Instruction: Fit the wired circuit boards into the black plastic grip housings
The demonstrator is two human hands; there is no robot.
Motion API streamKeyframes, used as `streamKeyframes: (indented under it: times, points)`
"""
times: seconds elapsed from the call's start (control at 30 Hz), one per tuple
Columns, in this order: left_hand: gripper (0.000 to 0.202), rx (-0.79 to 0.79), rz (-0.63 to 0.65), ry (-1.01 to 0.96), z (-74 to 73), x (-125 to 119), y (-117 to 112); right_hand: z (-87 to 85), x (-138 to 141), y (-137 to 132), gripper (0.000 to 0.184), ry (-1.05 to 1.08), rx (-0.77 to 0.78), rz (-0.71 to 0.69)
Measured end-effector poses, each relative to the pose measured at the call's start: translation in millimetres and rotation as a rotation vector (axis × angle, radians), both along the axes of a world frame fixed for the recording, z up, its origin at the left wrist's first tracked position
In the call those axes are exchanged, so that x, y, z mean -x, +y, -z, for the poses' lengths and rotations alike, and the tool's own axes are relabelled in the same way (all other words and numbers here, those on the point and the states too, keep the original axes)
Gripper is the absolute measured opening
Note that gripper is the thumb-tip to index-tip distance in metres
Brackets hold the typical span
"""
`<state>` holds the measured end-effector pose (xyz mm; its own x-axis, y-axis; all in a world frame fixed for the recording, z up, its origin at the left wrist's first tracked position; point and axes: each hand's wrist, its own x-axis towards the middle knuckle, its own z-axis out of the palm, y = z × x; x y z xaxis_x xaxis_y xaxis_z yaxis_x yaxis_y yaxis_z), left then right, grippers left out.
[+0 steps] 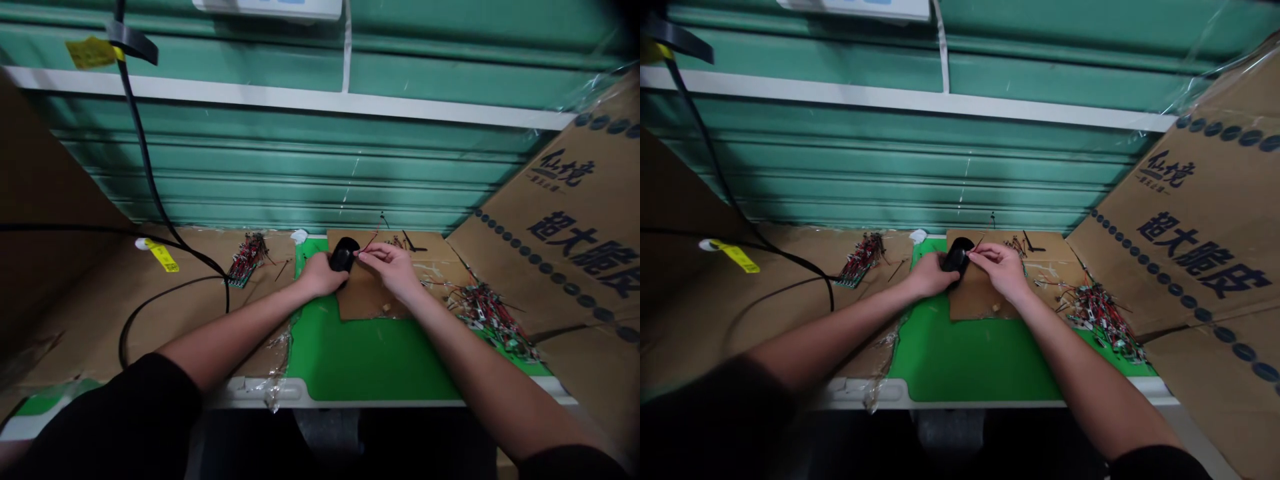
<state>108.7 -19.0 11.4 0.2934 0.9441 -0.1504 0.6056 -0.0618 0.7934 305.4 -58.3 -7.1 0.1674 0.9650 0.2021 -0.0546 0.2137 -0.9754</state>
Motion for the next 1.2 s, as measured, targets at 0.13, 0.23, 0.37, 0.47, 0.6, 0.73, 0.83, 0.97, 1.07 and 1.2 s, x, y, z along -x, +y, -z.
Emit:
streamKeyframes:
  times: [0.13, 0.23, 0.37, 0.47, 0.6, 0.73, 0.83, 0.97, 1.07, 1.2]
  points:
    - [0.041, 0.174, -0.053, -0.335, -4.5, 16.6, -16.1, -10.1, 7.2, -8.6, 0.035, -0.013, -0.050, -0.065]
    - [0.052, 0.298, -0.114, -0.585, -4.3, 30.7, -35.7, -18.1, 15.7, -19.8, 0.031, -0.025, -0.099, -0.092]
    - [0.055, 0.411, -0.126, -0.823, -1.0, 41.6, -56.8, -23.1, 27.4, -34.5, 0.023, -0.086, -0.181, -0.100]
    - [0.058, 0.436, -0.128, -0.925, -0.4, 44.7, -65.6, -22.4, 33.6, -42.5, 0.016, -0.151, -0.255, -0.074]
    - [0.061, 0.427, -0.092, -0.936, 1.5, 46.7, -71.0, -23.0, 36.7, -51.0, 0.009, -0.357, -0.420, -0.013]
    - [0.056, 0.361, -0.013, -0.925, 3.1, 47.6, -75.0, -29.1, 37.3, -57.9, 0.018, -0.596, -0.543, 0.019]
    - [0.057, 0.297, 0.052, -0.936, 0.4, 49.0, -78.2, -32.6, 38.7, -60.2, 0.018, -0.655, -0.579, 0.056]
    - [0.067, 0.236, 0.126, -0.907, -2.4, 52.0, -83.3, -28.9, 41.1, -61.2, 0.014, -0.651, -0.593, 0.097]
    - [0.070, 0.165, 0.196, -0.897, 0.0, 52.1, -86.8, -22.7, 42.6, -62.9, 0.010, -0.631, -0.499, 0.092]
    - [0.066, 0.106, 0.242, -0.939, 5.8, 48.7, -87.1, -19.4, 45.2, -65.0, 0.002, -0.572, -0.300, 0.102]
